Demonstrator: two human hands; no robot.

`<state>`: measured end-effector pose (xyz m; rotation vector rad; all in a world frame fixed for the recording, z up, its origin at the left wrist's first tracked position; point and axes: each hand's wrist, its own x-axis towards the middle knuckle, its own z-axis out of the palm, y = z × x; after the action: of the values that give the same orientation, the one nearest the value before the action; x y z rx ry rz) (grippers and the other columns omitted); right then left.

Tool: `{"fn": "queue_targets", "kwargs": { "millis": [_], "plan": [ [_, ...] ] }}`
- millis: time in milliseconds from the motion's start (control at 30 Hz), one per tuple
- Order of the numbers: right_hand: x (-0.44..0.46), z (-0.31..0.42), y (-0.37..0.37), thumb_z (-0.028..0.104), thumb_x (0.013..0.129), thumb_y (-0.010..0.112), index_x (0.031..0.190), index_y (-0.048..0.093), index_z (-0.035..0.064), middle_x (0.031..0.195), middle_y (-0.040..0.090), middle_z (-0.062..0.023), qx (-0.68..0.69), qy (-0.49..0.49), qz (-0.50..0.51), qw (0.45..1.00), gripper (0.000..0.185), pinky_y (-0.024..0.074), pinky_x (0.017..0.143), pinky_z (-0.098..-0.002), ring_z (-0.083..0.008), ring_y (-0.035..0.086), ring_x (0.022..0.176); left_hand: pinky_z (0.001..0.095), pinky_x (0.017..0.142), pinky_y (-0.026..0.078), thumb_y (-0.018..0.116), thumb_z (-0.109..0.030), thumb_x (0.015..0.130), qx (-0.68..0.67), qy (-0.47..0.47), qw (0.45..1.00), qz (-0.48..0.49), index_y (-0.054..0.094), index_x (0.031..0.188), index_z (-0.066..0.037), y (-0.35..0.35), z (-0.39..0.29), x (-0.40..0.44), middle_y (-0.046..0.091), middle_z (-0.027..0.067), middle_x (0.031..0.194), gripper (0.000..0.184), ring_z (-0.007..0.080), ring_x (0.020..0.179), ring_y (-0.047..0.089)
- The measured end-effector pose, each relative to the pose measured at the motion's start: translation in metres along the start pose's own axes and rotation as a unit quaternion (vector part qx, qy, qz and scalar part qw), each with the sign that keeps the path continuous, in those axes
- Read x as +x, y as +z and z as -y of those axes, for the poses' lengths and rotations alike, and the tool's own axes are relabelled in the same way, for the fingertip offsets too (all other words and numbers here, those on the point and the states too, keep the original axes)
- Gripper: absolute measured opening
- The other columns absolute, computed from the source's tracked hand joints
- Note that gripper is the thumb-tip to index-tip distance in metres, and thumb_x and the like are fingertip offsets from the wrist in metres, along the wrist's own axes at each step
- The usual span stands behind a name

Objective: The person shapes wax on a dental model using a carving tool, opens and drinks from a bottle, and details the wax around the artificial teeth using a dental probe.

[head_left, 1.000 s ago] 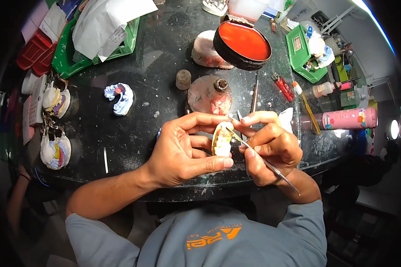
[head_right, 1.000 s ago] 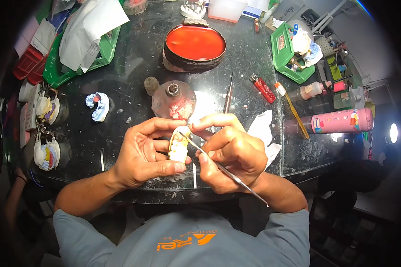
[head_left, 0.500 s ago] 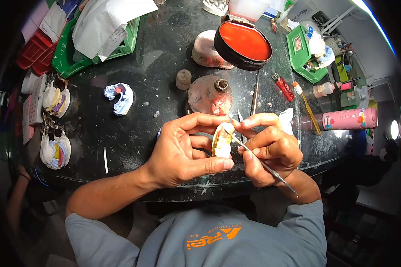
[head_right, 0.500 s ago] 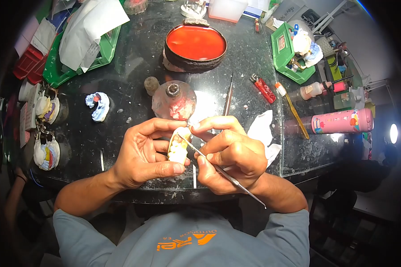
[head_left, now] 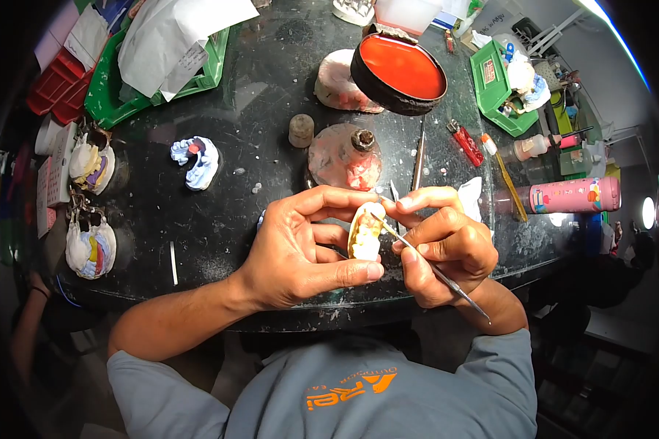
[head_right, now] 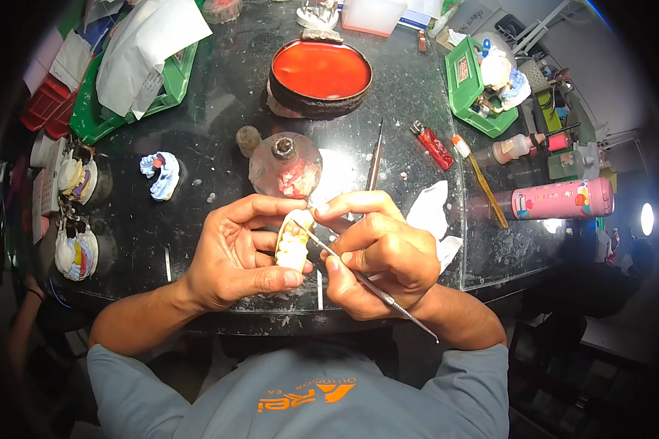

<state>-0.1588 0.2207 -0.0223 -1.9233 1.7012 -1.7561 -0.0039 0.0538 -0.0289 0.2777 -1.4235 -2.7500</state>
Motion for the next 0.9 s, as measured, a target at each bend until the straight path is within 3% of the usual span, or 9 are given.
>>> {"fn": "queue_targets", "kwargs": {
  "millis": [500,733,900],
  "plan": [
    [0.001,0.0,0.0,-0.011,0.074,0.073,0.08,0.054,0.0044,0.075,0.068,-0.0096,0.01,0.006,-0.008,1.0,0.025,0.0592,0.08,-0.0422,-0.0373,0.073,0.094,0.0373,0.092,0.065,0.081,0.009,0.081,-0.001,0.0,1.0,0.003,0.047,0.141,0.008,-0.001,0.001,0.0,0.059,0.0206,0.133,0.069,0.0271,0.111,0.07],
    [0.005,-0.004,0.002,-0.008,0.079,0.081,0.099,0.066,0.0019,0.092,0.076,-0.0158,-0.017,0.018,-0.059,0.998,0.028,0.0529,0.095,-0.0445,-0.0306,0.07,0.104,0.0367,0.09,0.065,0.081,0.009,0.08,0.005,0.005,1.0,-0.015,0.047,0.14,0.007,-0.001,0.004,0.001,0.06,0.0207,0.133,0.069,0.0266,0.109,0.071],
    [0.001,-0.007,0.012,-0.002,0.081,0.084,0.113,0.068,-0.0032,0.113,0.073,-0.0195,0.038,0.11,-0.101,0.988,0.036,0.0572,0.094,-0.0394,-0.0307,0.068,0.111,0.037,0.09,0.065,0.081,0.008,0.081,0.011,0.006,1.0,-0.017,0.046,0.141,0.006,-0.001,0.004,0.001,0.06,0.0213,0.133,0.07,0.0285,0.107,0.073]
  ]
}}
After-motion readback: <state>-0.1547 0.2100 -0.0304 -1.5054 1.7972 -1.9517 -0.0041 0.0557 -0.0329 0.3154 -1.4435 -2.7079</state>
